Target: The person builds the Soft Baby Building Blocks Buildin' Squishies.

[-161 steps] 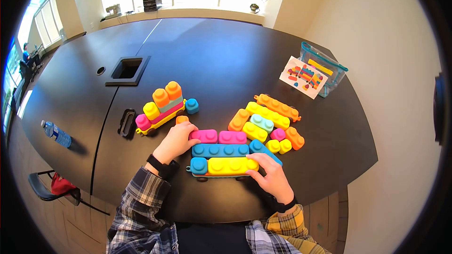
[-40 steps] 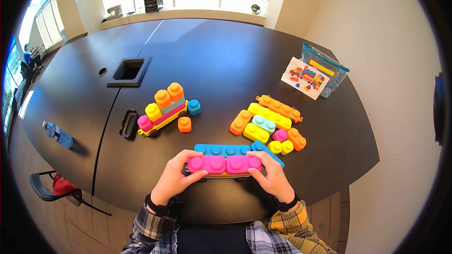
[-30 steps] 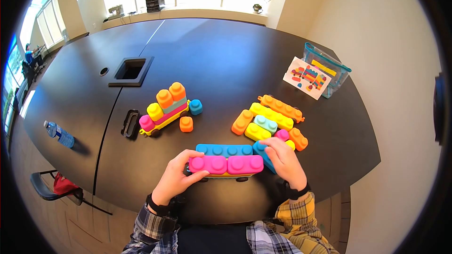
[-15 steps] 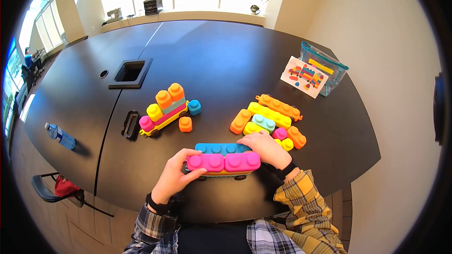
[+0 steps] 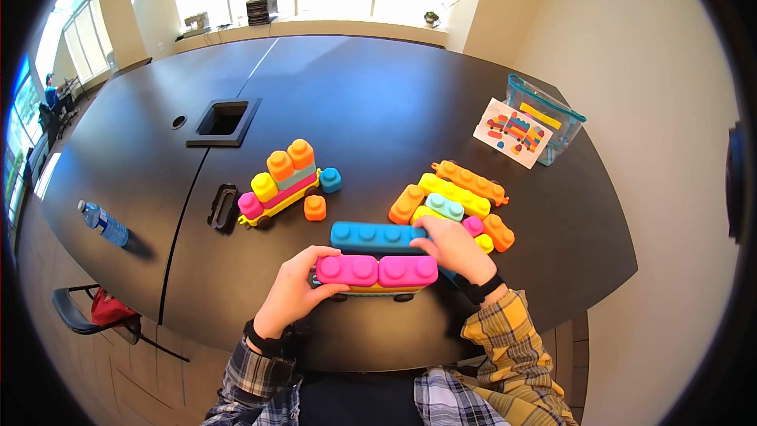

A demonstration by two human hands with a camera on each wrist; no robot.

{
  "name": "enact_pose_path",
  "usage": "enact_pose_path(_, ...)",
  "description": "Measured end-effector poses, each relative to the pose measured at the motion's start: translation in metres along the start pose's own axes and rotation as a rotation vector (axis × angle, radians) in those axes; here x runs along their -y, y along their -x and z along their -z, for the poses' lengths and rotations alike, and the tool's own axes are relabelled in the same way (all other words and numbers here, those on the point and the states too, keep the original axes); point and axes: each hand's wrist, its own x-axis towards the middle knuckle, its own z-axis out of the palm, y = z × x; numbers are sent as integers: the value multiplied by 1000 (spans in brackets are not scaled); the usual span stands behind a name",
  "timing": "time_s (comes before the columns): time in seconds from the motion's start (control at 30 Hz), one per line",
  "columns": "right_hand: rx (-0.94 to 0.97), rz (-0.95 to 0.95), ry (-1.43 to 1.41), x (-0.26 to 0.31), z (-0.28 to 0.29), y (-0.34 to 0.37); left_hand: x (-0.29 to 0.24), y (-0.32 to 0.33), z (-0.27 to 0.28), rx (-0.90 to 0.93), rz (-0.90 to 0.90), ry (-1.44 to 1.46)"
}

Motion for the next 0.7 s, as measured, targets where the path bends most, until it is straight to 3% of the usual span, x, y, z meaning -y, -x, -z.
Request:
enact_pose_path(0.03,-118,-3,-31,-1,3,1,1,-1,0,-4,-20,4)
enact_pose_path(0.07,-118,0,-31,0,7,2,0,-3,1,-6,-20,3)
enact_pose_path(0.13,-353,-49,-206,2,19,7,-4,-7,1,-15,8,3)
enact_pose_path(0.27,-363,-32,-523,23,48,22,0,-17,-2,-38,20,12)
enact_pose_path(0.4,-343,110,-383,36,49,28,7,-22,-3,-28,23,16)
enact_pose_path(0.5,-305,110,-347,47,50,31,11,-21,-5,-12,17,101)
enact_pose_path(0.57,-285,123,-322,49,49,30,1,-17,-7,-165,-27,97)
enact_pose_path(0.7,-280,121,-333,47,42,29,0,-13,-5,-199,-100,136)
